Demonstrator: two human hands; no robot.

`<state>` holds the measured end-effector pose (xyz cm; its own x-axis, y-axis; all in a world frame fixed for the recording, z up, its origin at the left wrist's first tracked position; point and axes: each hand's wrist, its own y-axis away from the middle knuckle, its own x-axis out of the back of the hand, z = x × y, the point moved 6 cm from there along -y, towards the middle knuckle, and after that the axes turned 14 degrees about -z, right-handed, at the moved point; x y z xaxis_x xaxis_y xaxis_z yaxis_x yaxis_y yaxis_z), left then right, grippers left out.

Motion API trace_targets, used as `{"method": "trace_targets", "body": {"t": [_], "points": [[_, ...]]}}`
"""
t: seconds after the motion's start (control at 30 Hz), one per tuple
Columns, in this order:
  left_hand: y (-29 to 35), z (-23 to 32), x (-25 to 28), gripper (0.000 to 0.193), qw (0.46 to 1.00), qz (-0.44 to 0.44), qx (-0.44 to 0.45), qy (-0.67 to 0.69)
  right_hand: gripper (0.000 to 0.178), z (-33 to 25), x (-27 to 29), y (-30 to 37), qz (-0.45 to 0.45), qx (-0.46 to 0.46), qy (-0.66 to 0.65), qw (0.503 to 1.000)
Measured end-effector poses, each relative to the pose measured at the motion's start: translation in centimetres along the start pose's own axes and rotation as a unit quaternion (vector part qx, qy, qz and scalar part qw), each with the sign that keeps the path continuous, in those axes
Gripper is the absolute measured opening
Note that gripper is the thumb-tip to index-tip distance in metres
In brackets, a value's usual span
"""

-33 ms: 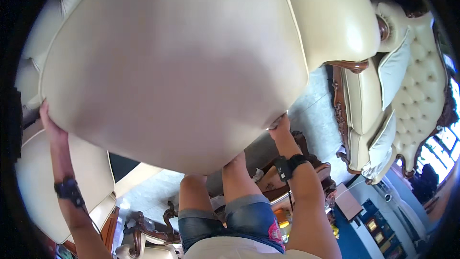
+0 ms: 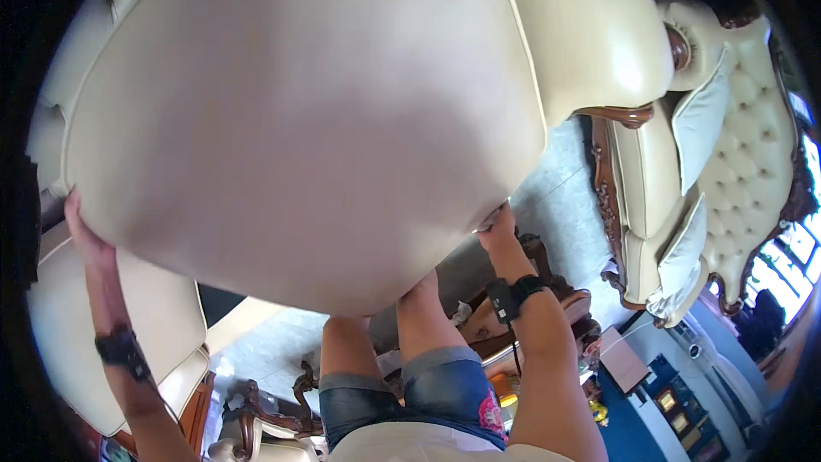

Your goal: Wiping down a leather sofa and a large framed picture on the wall.

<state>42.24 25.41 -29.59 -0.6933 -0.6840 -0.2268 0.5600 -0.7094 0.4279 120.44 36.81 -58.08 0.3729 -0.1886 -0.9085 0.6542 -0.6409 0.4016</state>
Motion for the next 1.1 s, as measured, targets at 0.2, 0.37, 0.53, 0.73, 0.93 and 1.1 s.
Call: {"method": "trace_targets", "body": {"t": [0.2, 0.37, 0.53, 0.73, 0.93, 1.1], "points": [[9.4, 16.9, 6.8, 0.047, 0.993, 0.093, -0.054, -0.041, 0.032, 9.5, -8.3, -3.6, 0.327, -0.010, 0.113, 0.938], [16.3, 26.3, 2.9, 0.048, 0.968, 0.217, -0.086, -0.090, 0.047, 15.9, -13.6, -10.9, 0.248, -0.021, 0.122, 0.961], [20.4, 24.1, -1.1, 0.082, 0.904, -0.003, -0.196, -0.381, 0.054, 20.9, -23.9, -15.5, 0.316, -0.128, 0.436, 0.833], [26.6, 20.1, -3.2, 0.109, 0.899, -0.129, -0.097, -0.407, 0.063, 22.0, -32.3, -14.6, 0.243, -0.091, 0.451, 0.854], [29.0, 20.1, -9.3, 0.103, 0.851, -0.174, -0.114, -0.483, 0.078, 15.6, -46.1, -11.3, 0.213, 0.075, 0.496, 0.838], [30.3, 20.7, -7.3, 0.096, 0.880, -0.174, -0.084, -0.433, 0.052, 21.5, -65.5, -7.4, -0.094, 0.203, 0.617, 0.755]]}}
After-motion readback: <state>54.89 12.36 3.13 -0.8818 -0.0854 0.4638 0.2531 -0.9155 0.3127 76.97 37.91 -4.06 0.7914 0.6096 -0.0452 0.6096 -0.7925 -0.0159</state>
